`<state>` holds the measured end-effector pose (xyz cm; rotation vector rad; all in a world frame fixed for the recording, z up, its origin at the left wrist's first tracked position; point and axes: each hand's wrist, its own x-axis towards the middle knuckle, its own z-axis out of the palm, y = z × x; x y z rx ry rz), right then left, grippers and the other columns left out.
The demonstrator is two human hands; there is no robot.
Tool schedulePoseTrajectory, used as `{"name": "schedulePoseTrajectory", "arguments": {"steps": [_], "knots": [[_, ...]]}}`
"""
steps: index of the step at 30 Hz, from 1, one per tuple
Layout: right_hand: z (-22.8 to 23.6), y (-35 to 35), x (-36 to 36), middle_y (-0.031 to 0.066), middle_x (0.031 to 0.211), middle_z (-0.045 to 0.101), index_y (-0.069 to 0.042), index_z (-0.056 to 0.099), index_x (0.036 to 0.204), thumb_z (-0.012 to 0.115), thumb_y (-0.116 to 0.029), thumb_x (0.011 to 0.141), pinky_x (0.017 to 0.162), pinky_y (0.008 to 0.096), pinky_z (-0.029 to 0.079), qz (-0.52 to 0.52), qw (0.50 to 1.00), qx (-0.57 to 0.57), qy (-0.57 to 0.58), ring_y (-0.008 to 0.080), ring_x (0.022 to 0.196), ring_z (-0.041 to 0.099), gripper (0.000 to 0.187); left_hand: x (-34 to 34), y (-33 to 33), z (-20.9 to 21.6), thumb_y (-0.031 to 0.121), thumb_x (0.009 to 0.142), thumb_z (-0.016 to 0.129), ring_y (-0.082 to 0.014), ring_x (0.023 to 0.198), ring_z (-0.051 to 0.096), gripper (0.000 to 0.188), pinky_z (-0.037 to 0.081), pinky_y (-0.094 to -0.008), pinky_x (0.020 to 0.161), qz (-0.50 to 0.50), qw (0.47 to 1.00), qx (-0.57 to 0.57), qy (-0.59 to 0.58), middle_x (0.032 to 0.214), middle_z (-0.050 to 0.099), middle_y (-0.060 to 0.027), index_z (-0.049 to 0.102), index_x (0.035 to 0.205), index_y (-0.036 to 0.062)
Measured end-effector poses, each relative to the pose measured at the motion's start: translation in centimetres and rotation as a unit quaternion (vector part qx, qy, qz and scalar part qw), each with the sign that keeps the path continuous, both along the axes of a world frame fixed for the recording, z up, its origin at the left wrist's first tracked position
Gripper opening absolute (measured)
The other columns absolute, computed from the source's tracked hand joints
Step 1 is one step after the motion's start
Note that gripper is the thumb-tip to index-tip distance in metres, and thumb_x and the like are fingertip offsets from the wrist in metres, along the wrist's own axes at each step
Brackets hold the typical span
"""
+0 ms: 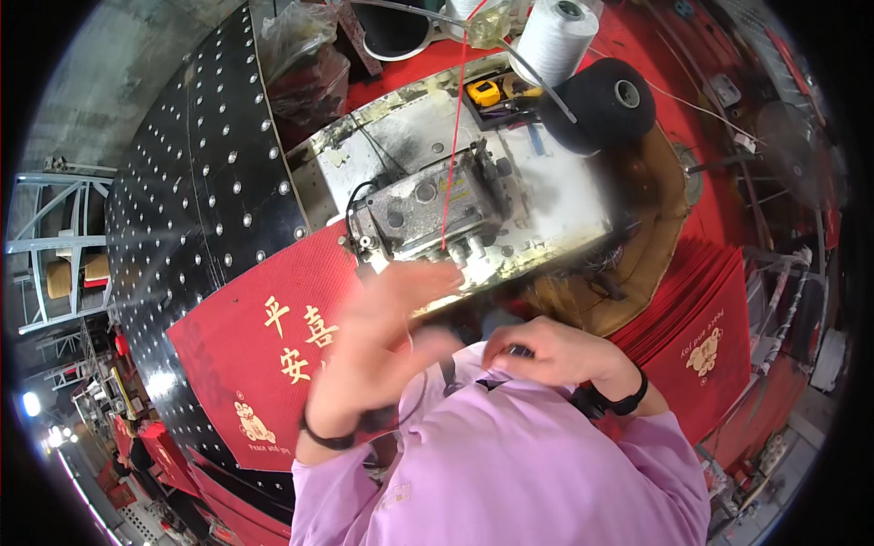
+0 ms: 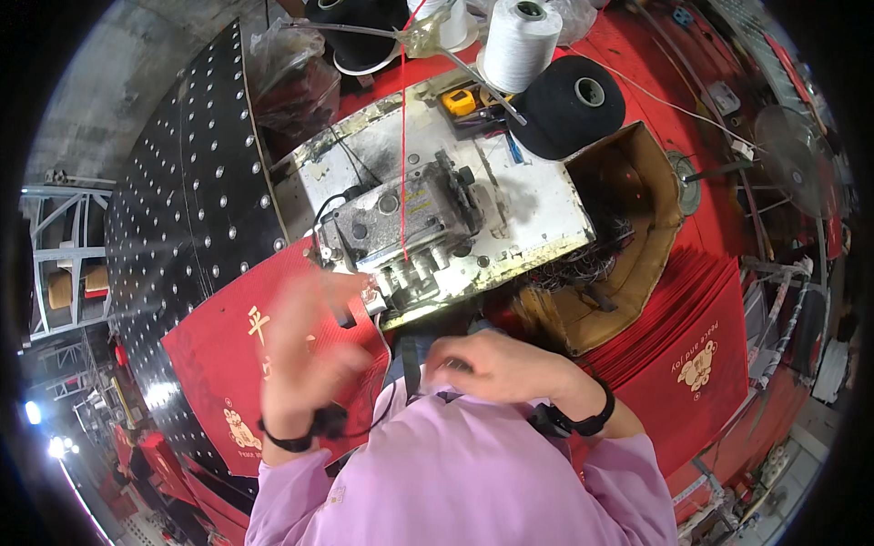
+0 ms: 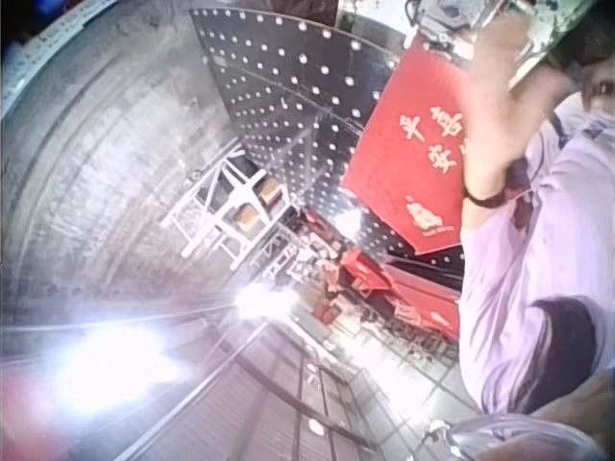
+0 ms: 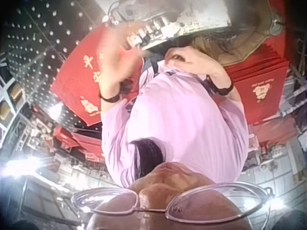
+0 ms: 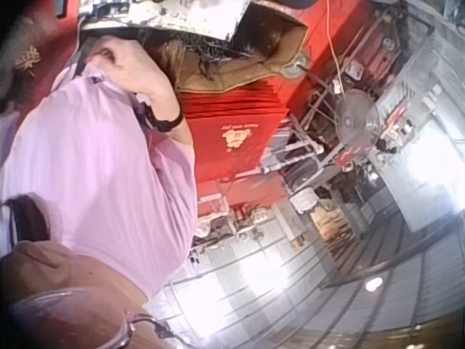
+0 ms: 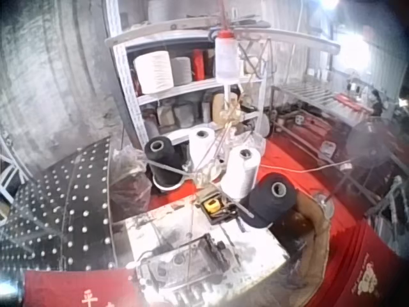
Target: The recorder uses tweezers to thread an industrial sewing machine.
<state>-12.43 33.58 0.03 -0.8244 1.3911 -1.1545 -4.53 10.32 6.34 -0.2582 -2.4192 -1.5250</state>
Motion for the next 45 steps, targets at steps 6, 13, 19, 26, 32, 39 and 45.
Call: {"name": "schedulePoseTrajectory", "arguments": {"steps": [6,13,19,26,32,39,45], "knots": [[2.7,-1.7,-2.3,0.0142,0.090,0.066,-0.003,0.062,0.106,0.057,-0.016,0.093,0.073,0.0376,0.050,0.153,0.981,-0.058,0.102,0.0280,0.079,0.065,0.018,0.2,3.7,-5.9,0.032,0.090,0.068,-0.0324,0.101,0.065,0.060,0.051,-0.0372,0.086,-0.238,0.933,0.200,-0.183,0.120,0.062,-0.0214,0.047,0.135,-0.0021],[4.4,-0.6,-4.8,0.0049,0.087,0.066,-0.001,0.062,0.110,0.052,-0.010,0.098,0.061,0.0214,0.048,-0.125,0.992,0.018,-0.025,0.0069,0.067,0.058,0.018,1.6,3.5,-4.9,0.009,0.093,0.063,-0.0113,0.065,0.055,0.012,0.043,-0.0264,0.061,-0.026,0.964,0.152,-0.215,0.075,0.064,-0.0045,0.068,0.097,-0.0014],[4.0,0.2,-4.0,0.0079,0.088,0.066,-0.004,0.069,0.102,0.064,-0.007,0.090,0.067,0.0308,0.050,-0.187,0.945,-0.090,0.253,0.0200,0.077,0.064,0.013,1.9,3.4,-1.2,0.004,0.085,0.068,-0.0181,0.062,0.053,0.005,0.041,-0.0302,0.059,0.081,0.987,-0.015,-0.135,0.069,0.055,-0.0071,0.071,0.089,0.0027],[5.2,0.6,-2.2,0.0101,0.093,0.057,-0.005,0.069,0.094,0.072,-0.006,0.081,0.067,0.0352,0.049,-0.159,0.914,-0.086,0.363,0.0255,0.076,0.060,0.013,3.2,1.3,1.3,0.009,0.082,0.073,-0.0159,0.067,0.051,0.006,0.043,-0.0289,0.061,0.063,0.991,-0.035,-0.115,0.095,0.058,-0.0087,0.072,0.085,0.0046],[6.5,-1.3,-1.9,0.0064,0.094,0.056,-0.002,0.062,0.084,0.066,-0.010,0.091,0.078,0.0332,0.045,-0.116,0.949,-0.252,0.150,0.0212,0.080,0.056,0.011,2.0,1.2,1.8,0.016,0.091,0.057,-0.0247,0.077,0.059,0.028,0.044,-0.0395,0.088,-0.134,0.926,0.350,0.044,0.098,0.067,-0.0141,0.061,0.067,0.0029],[8.3,-5.5,-1.2,0.0083,0.085,0.058,-0.001,0.054,0.071,0.059,-0.010,0.095,0.064,0.0264,0.043,-0.165,0.953,-0.245,0.063,0.0139,0.071,0.053,0.026,2.5,-2.1,3.2,0.026,0.097,0.056,-0.0123,0.056,0.051,0.031,0.043,-0.0242,0.051,-0.109,0.926,0.361,-0.030,0.071,0.061,-0.0124,0.054,0.076,0.0038],[10.1,-9.1,0.0,0.0204,0.093,0.061,-0.003,0.051,0.070,0.052,-0.017,0.097,0.047,0.0230,0.041,-0.175,0.900,-0.396,-0.053,0.0097,0.050,0.049,0.031,-0.2,-4.9,3.1,0.028,0.099,0.051,-0.0178,0.076,0.059,0.033,0.047,-0.0271,0.064,-0.110,0.888,0.439,-0.084,0.100,0.061,-0.0192,0.053,0.076,0.0041]]}}
